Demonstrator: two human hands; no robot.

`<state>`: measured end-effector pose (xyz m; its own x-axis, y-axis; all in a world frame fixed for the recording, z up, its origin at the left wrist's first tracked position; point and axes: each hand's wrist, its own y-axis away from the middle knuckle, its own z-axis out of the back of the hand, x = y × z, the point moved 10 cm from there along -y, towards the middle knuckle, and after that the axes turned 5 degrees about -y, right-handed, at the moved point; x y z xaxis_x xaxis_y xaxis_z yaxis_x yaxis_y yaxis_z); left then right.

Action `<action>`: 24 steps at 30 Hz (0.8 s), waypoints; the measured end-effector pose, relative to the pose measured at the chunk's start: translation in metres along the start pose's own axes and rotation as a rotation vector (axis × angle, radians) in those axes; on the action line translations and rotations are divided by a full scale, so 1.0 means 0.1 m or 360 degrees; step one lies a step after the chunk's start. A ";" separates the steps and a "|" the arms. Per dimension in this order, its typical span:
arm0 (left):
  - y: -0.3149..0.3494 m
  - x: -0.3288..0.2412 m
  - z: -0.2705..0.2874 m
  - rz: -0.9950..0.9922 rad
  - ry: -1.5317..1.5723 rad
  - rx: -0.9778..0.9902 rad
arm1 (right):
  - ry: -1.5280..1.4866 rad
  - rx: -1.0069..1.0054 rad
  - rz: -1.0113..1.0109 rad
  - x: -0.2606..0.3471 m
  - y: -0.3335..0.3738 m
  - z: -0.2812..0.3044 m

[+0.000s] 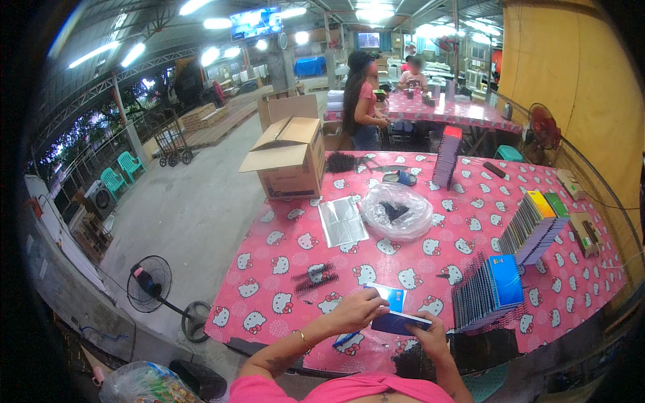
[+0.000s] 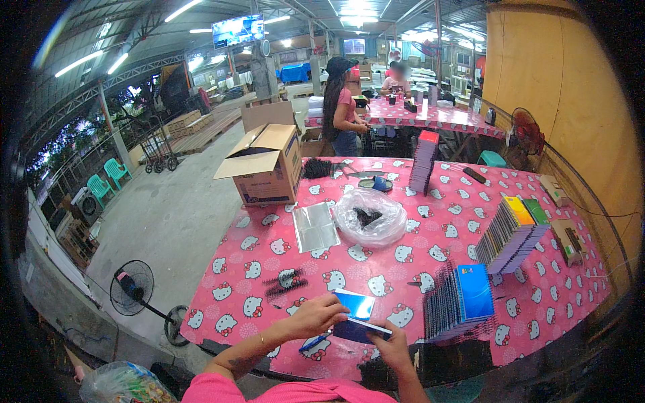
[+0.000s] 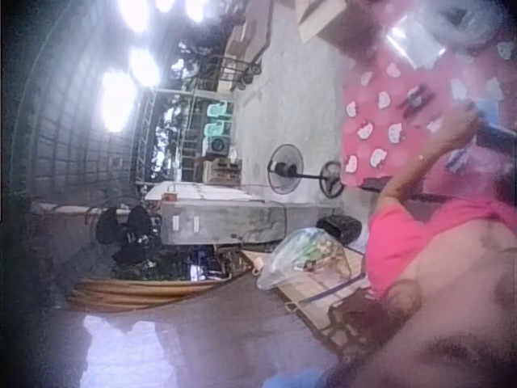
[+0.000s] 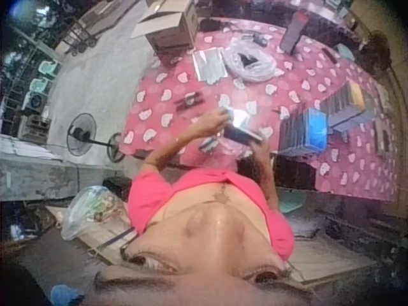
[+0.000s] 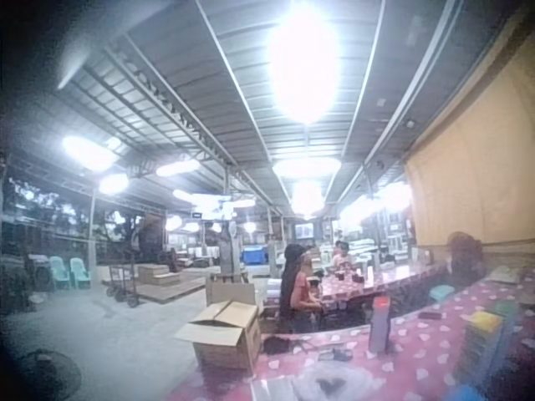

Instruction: The person applies adhesive labels to the spines of small blue notebooks by hand, pressing each label firmly before stacking the notebook onto a pile.

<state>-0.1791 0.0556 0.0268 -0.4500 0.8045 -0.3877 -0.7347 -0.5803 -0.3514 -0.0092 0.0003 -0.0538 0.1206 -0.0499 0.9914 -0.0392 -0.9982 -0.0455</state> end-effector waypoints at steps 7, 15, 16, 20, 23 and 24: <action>0.01 -0.20 0.06 0.0030 -0.0790 -0.0345 | -0.0166 -0.0249 -0.0072 -0.08 0.03 0.11; 0.13 -0.04 -0.08 0.0097 -0.0746 -0.0309 | -0.0055 -0.0243 -0.0087 -0.20 0.09 0.06; 0.03 0.04 -0.07 0.0133 -0.0589 -0.0037 | -0.0060 -0.0225 -0.0121 -0.23 0.11 0.02; -0.05 0.11 -0.15 0.0156 -0.0431 0.0316 | -0.0040 -0.0224 -0.0030 -0.04 0.07 0.02; 0.05 -0.11 -0.10 0.0105 -0.0779 -0.0243 | -0.0104 -0.0308 -0.0011 0.09 0.09 0.01; 0.13 -0.15 -0.28 0.0096 -0.0839 -0.0200 | -0.0130 -0.0357 -0.0020 0.13 0.10 0.02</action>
<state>-0.1678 0.0324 0.0042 -0.7067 0.7051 0.0585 -0.6480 -0.6118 -0.4536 -0.0056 -0.0108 -0.0415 0.2019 -0.0493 0.9782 -0.2553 -0.9669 0.0039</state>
